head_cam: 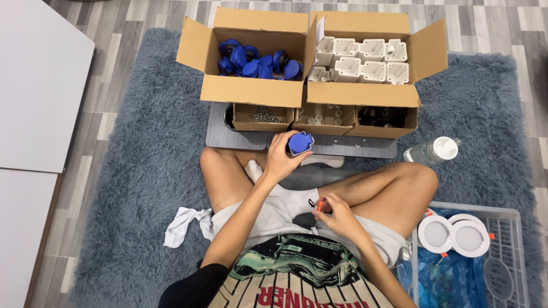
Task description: Assembling electrical components by fitting plastic parts together and using a screwdriver
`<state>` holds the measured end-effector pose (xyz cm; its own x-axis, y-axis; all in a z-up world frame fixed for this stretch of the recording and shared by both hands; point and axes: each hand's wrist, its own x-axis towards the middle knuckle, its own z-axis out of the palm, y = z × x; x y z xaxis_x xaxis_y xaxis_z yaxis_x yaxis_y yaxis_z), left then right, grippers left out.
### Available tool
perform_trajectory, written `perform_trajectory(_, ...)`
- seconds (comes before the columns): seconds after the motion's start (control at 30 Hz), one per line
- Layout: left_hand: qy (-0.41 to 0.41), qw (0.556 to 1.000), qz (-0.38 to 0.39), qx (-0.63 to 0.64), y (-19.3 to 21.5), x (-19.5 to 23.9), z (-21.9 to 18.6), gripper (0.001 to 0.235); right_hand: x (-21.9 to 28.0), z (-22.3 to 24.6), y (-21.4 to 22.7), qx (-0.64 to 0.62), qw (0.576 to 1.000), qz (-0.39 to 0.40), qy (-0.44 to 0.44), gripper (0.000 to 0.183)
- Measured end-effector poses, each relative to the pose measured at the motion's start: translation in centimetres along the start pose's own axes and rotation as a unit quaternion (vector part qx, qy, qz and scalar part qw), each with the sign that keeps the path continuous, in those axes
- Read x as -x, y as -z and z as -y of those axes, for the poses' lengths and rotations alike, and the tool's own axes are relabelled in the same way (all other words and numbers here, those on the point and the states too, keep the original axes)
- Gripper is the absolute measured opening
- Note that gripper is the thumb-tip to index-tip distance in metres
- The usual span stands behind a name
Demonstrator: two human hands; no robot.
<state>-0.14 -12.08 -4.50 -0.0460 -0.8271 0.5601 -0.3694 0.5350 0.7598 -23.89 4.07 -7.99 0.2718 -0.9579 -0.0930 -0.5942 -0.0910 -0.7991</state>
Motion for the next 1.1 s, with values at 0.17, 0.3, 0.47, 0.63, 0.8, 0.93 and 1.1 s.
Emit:
perform_trajectory(0.17,-0.011,0.999,-0.028,-0.019,-0.8,0.3,0.7,0.067,0.7,4.3,2.0,0.024,0.997,0.039,-0.060,0.030)
perform_trajectory(0.3,-0.029,0.998,-0.044,-0.040,-1.5,0.6,1.3,0.066,0.1,5.1,3.2,0.031,0.999,-0.003,0.029,0.035)
perform_trajectory(0.47,-0.034,0.997,-0.039,-0.049,-1.9,0.6,2.1,0.069,-0.2,9.2,8.9,0.030,0.981,-0.158,0.112,0.050)
perform_trajectory(0.63,-0.030,0.999,0.012,-0.036,-0.1,0.2,-0.2,0.083,-1.6,14.9,16.5,0.080,0.946,-0.261,0.176,0.028)
perform_trajectory(0.8,-0.027,0.997,0.068,-0.020,1.7,0.4,-2.6,0.069,-4.7,16.9,16.7,-0.042,0.874,-0.359,0.326,0.038)
perform_trajectory(0.93,-0.028,0.997,0.070,0.012,1.9,0.5,-2.7,0.068,-7.7,19.8,15.3,0.030,0.905,-0.330,0.266,0.042)
perform_trajectory(1.1,-0.079,0.996,-0.026,-0.023,-0.6,1.4,0.7,0.066,-14.8,15.8,12.9,0.076,0.853,-0.292,0.425,0.043)
